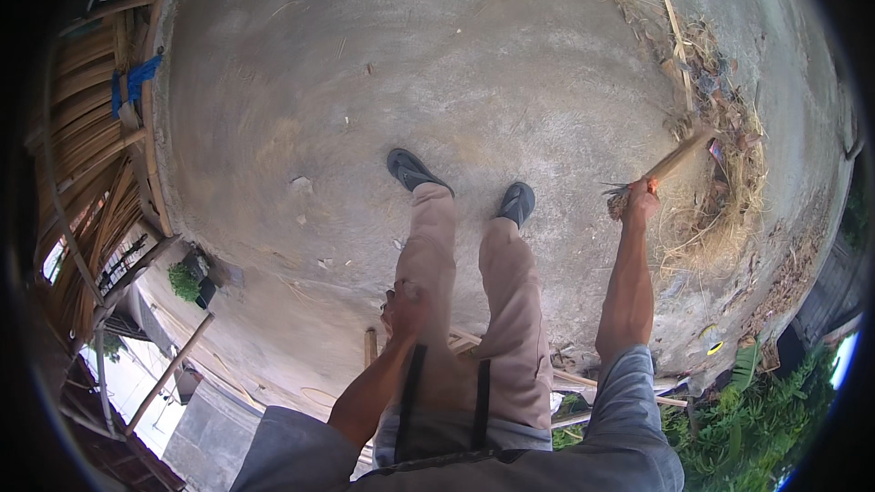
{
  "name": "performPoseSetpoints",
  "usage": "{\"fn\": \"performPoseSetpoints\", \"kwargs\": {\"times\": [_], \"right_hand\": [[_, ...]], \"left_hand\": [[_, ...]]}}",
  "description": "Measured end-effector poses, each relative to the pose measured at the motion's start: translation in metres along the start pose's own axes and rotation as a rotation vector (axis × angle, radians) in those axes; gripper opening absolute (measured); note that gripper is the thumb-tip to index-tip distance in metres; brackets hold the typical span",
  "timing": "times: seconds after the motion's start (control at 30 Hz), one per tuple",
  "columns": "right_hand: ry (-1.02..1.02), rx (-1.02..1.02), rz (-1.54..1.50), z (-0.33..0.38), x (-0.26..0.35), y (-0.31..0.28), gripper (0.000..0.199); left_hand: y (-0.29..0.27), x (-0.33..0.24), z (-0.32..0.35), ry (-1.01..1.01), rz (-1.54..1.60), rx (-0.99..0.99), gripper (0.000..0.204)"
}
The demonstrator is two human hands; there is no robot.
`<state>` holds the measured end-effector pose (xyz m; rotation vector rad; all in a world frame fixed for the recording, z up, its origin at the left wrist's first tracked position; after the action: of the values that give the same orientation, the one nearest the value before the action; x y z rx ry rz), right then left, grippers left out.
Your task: The person sweeps a concrete outdoor area using a traditional straw broom. They gather scattered dry leaves, straw, and small debris into a central pile, moving around the space to collect material from different spots.
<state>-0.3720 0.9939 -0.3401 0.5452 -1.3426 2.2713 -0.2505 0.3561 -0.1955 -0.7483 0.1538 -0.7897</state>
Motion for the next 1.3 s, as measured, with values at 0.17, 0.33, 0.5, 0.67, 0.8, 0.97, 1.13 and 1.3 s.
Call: {"fn": "performPoseSetpoints", "kwargs": {"times": [0.17,0.33,0.5,0.67,0.8,0.97,1.13,1.3], "right_hand": [[-0.241,0.071,-0.185,0.082,0.059,-0.014,0.019],[-0.469,0.850,0.010,0.346,0.040,0.133,0.020],[-0.848,1.366,0.289,0.491,0.047,0.280,0.043],[-0.554,1.009,0.419,0.340,0.065,0.309,0.023],[-0.385,0.480,0.047,0.203,0.105,0.231,0.016],[-0.431,0.441,-0.187,0.248,0.122,0.214,0.020],[-0.627,1.135,0.290,0.489,0.109,0.324,0.021],[-0.805,1.152,0.246,0.500,0.117,0.407,0.018]], "left_hand": [[-0.001,-0.003,0.006,-0.039,-0.001,-0.032,0.059],[-0.017,0.000,-0.008,-0.074,0.006,-0.055,0.053],[-0.020,0.010,-0.028,-0.025,0.172,-0.016,0.050],[-0.028,0.016,-0.040,-0.073,0.121,0.032,0.051],[-0.035,0.016,-0.045,-0.076,0.133,0.087,0.052],[-0.050,0.019,-0.048,-0.105,0.189,0.098,0.054],[-0.045,0.025,-0.057,-0.084,0.195,0.067,0.053],[-0.058,0.021,-0.065,-0.066,0.247,0.087,0.050]]}}
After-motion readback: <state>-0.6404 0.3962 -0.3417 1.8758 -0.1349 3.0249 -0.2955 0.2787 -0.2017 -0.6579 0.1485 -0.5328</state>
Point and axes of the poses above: each hand's wrist, its own z-axis away from the middle knuckle, its own y-axis out of the palm, x = y × z, the point moved 9 cm from there along -z, towards the middle knuckle, and after that the axes turned 7 degrees about -y, right-handed, at the moved point
